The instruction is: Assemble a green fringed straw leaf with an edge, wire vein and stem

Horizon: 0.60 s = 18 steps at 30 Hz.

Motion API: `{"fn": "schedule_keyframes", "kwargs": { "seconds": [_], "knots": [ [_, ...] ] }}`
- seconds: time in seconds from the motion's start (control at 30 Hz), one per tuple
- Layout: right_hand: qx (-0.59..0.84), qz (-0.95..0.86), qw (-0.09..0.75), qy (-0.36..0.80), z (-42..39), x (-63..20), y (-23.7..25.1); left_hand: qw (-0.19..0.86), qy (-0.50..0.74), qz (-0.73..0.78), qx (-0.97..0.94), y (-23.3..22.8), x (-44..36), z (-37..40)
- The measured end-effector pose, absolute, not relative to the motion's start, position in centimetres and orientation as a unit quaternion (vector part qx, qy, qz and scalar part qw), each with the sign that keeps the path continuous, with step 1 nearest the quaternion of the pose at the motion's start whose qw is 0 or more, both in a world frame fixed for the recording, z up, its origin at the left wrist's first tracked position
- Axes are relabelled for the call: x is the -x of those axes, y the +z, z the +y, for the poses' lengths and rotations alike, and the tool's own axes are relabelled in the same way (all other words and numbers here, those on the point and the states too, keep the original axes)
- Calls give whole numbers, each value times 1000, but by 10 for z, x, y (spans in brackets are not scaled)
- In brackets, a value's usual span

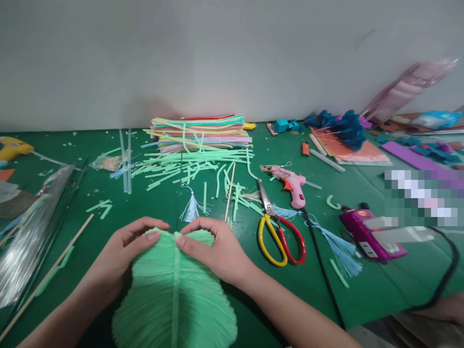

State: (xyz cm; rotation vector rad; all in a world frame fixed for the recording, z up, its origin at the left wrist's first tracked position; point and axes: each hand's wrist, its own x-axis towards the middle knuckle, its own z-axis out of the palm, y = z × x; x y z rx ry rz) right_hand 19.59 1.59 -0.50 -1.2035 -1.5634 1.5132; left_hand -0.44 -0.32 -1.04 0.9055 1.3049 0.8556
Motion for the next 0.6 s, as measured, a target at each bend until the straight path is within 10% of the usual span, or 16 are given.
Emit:
{"fn": "schedule_keyframes", "kwargs": {
  "seconds": [0.6],
  "knots": [
    [452,-603,309,580,15,-192,-3,627,384,563,-378,-8,4,-5]
  ]
}}
